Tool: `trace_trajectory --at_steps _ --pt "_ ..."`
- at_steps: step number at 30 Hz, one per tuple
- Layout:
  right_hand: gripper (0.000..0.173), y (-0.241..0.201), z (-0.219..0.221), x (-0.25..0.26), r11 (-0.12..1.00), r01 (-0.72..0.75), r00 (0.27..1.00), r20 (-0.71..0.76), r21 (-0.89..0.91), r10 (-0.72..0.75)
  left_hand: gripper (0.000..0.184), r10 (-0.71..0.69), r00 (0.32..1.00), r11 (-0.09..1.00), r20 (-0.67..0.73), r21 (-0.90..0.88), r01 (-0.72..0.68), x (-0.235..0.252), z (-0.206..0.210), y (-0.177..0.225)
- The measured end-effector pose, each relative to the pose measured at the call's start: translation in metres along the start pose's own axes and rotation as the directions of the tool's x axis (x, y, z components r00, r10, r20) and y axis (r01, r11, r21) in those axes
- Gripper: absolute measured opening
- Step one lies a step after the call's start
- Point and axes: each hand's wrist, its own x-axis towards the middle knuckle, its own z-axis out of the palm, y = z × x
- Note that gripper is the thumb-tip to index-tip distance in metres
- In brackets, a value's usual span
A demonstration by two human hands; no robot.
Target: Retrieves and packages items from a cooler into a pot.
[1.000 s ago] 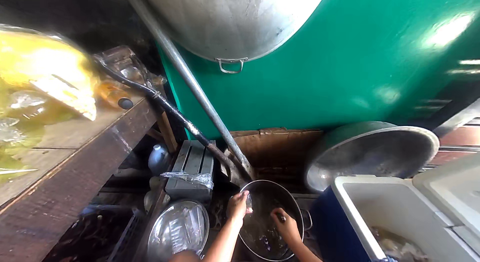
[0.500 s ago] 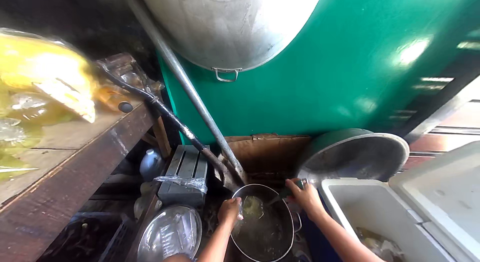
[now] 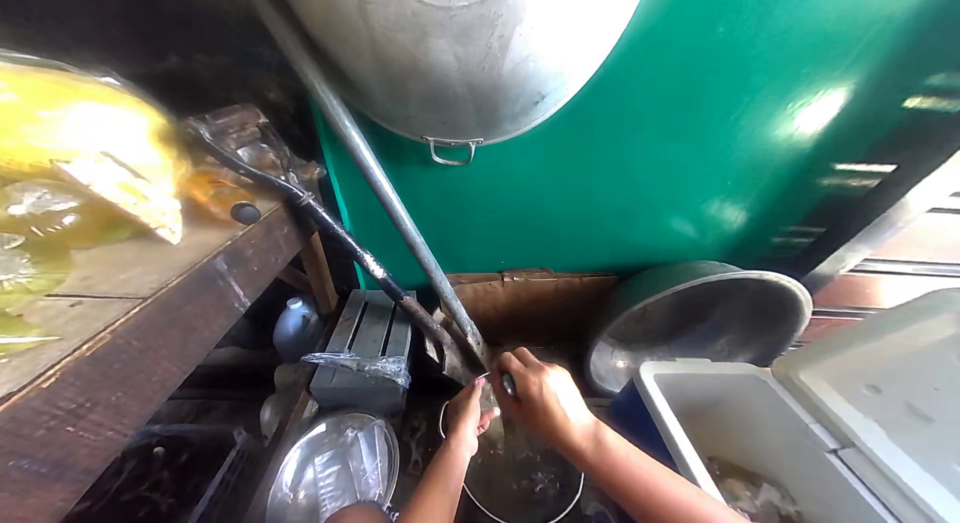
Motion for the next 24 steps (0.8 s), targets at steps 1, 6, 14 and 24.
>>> trace_trajectory --at_steps 1,6,14,24 --pt "0.030 0.014 0.008 -0.001 0.995 -0.093 0.990 0.109 0.026 0.090 0.041 -0.001 1.000 1.000 0.016 0.031 0.000 0.002 -0.002 -0.002" --pt "0.034 0.081 0.093 -0.042 0.937 -0.319 0.854 0.471 0.141 0.220 0.038 0.078 0.996 0.990 0.048 0.118 -0.083 0.003 -0.005 -0.003" --pt "0.027 0.101 0.186 -0.126 0.674 -0.620 0.784 0.358 0.402 0.507 0.035 0.092 0.996 0.974 0.009 0.206 -0.092 0.010 -0.016 -0.008" --pt "0.031 0.149 0.113 -0.104 0.117 -0.780 0.412 0.364 0.614 0.835 0.035 0.089 0.996 0.970 -0.032 0.231 -0.079 0.012 -0.019 -0.007"
